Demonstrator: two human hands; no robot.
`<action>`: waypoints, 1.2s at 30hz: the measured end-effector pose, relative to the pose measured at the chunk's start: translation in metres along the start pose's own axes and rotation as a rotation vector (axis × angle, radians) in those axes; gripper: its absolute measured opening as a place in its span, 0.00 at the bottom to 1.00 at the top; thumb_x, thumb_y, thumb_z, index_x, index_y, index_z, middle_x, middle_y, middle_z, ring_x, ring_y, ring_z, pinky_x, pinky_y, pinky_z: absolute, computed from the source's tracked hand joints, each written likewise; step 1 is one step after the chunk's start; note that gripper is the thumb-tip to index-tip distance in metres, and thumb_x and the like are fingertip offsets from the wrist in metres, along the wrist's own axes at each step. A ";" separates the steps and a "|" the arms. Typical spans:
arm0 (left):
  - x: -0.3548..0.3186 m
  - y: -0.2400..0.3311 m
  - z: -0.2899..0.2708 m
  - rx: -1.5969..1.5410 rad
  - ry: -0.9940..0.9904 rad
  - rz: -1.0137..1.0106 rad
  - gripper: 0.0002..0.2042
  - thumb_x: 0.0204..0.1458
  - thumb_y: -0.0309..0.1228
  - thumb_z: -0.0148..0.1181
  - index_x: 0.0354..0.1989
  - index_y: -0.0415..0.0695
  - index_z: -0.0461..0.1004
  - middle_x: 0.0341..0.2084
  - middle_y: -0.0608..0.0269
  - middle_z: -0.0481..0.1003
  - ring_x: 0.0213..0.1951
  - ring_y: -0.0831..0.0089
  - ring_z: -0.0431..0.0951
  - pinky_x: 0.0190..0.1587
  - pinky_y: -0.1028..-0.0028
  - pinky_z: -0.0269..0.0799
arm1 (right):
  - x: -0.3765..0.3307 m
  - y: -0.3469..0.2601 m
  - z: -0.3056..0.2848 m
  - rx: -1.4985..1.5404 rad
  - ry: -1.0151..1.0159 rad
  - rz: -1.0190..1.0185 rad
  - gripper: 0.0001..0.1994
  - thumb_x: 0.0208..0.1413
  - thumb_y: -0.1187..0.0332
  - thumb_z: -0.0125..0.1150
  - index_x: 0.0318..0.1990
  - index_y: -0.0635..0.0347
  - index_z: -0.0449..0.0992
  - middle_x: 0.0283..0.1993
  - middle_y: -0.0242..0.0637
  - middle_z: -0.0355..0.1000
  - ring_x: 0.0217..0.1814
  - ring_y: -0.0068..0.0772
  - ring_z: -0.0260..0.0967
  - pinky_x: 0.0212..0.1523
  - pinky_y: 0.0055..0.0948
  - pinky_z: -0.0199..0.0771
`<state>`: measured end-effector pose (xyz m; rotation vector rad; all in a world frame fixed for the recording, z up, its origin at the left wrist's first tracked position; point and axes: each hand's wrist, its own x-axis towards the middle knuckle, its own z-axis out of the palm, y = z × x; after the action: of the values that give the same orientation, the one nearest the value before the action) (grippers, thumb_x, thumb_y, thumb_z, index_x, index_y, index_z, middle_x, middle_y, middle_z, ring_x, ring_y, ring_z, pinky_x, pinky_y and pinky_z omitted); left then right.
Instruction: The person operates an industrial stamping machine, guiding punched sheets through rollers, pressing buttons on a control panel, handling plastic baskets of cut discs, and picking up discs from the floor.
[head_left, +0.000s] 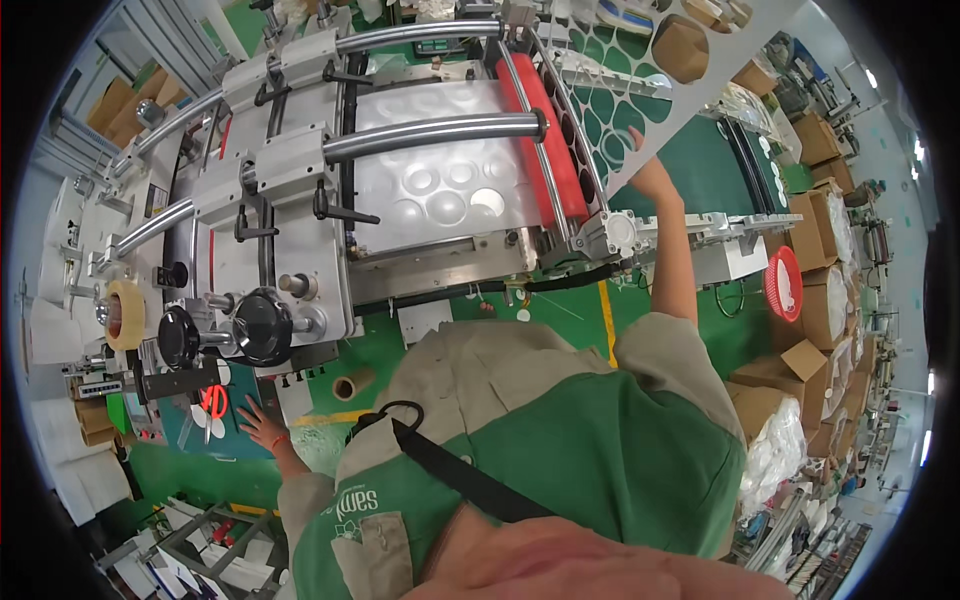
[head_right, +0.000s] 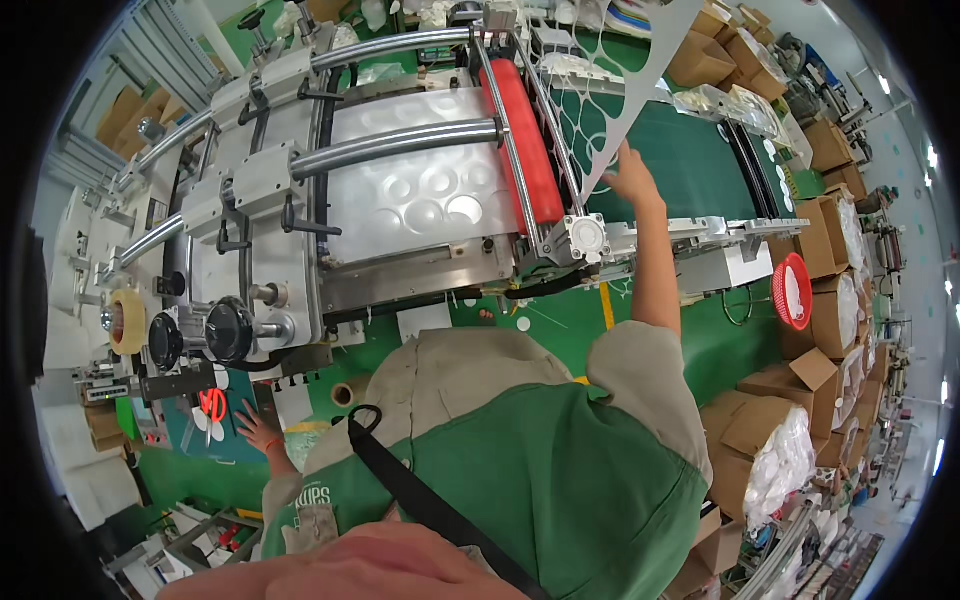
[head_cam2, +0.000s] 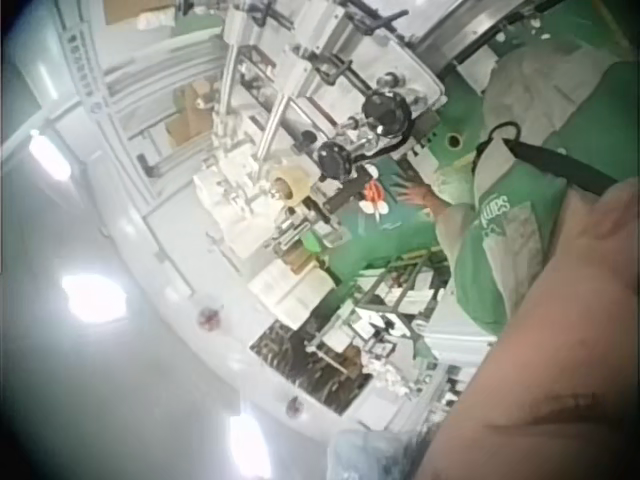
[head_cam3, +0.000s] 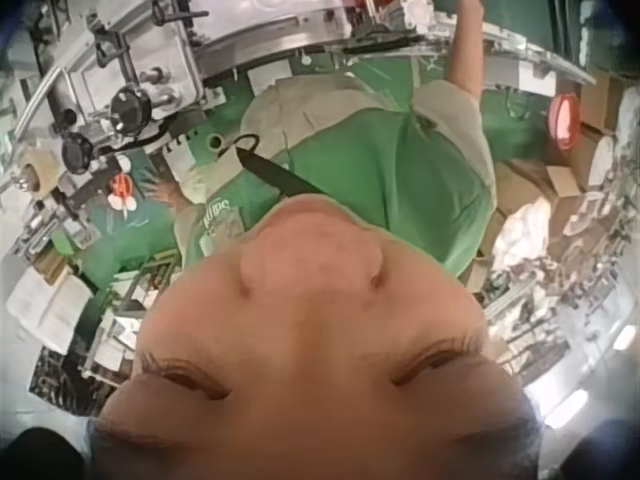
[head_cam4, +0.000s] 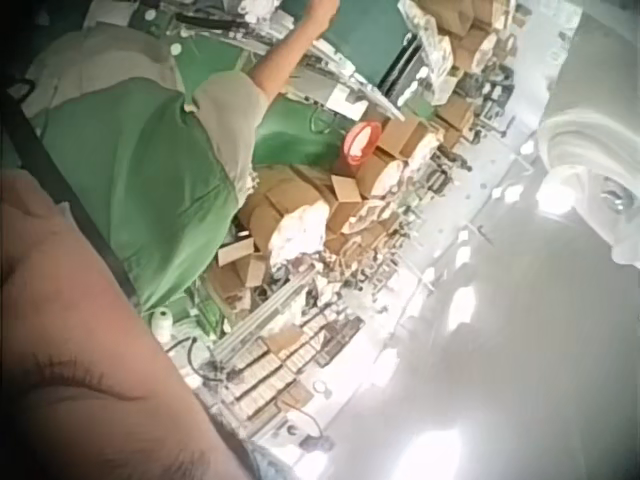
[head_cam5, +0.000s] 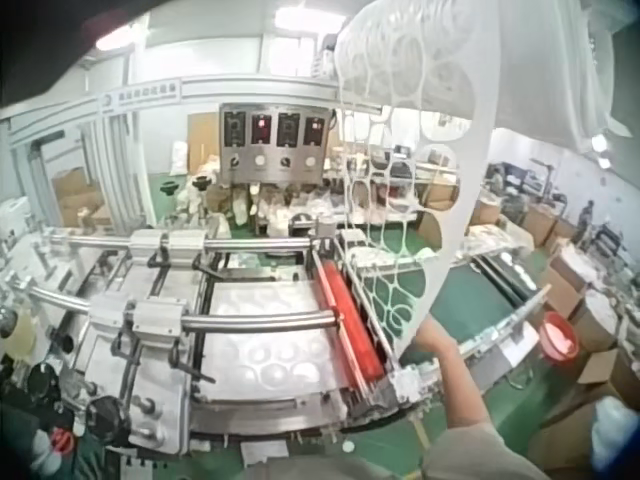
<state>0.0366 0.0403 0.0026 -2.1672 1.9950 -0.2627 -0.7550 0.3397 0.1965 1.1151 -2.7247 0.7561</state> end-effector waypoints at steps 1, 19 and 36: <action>-0.001 -0.006 0.006 -0.021 0.096 0.035 0.48 0.39 0.24 0.57 0.60 0.74 0.27 0.62 0.58 0.34 0.59 0.44 0.47 0.55 0.58 0.53 | -0.006 0.003 0.002 -0.027 0.002 -0.084 0.26 0.41 0.70 0.57 0.51 0.59 0.59 0.45 0.48 0.63 0.42 0.50 0.64 0.41 0.36 0.66; 0.007 -0.025 0.047 -0.009 0.480 0.115 0.40 0.36 0.47 0.61 0.60 0.66 0.46 0.54 0.45 0.57 0.55 0.51 0.57 0.54 0.55 0.52 | -0.114 -0.205 -0.080 0.742 0.823 -0.274 0.04 0.48 0.79 0.51 0.34 0.64 0.67 0.31 0.37 0.66 0.32 0.29 0.63 0.33 0.25 0.67; -0.009 -0.023 -0.016 -0.279 0.029 -0.105 0.49 0.30 0.29 0.63 0.60 0.75 0.38 0.61 0.46 0.33 0.60 0.39 0.34 0.57 0.47 0.38 | -0.253 -0.372 0.218 0.538 -1.521 -0.205 0.09 0.54 0.70 0.48 0.40 0.62 0.70 0.29 0.29 0.68 0.29 0.16 0.61 0.31 0.14 0.59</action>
<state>0.0538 0.0509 0.0240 -2.4525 2.0420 -0.0308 -0.2981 0.1683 0.0890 3.0273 -3.2738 0.7791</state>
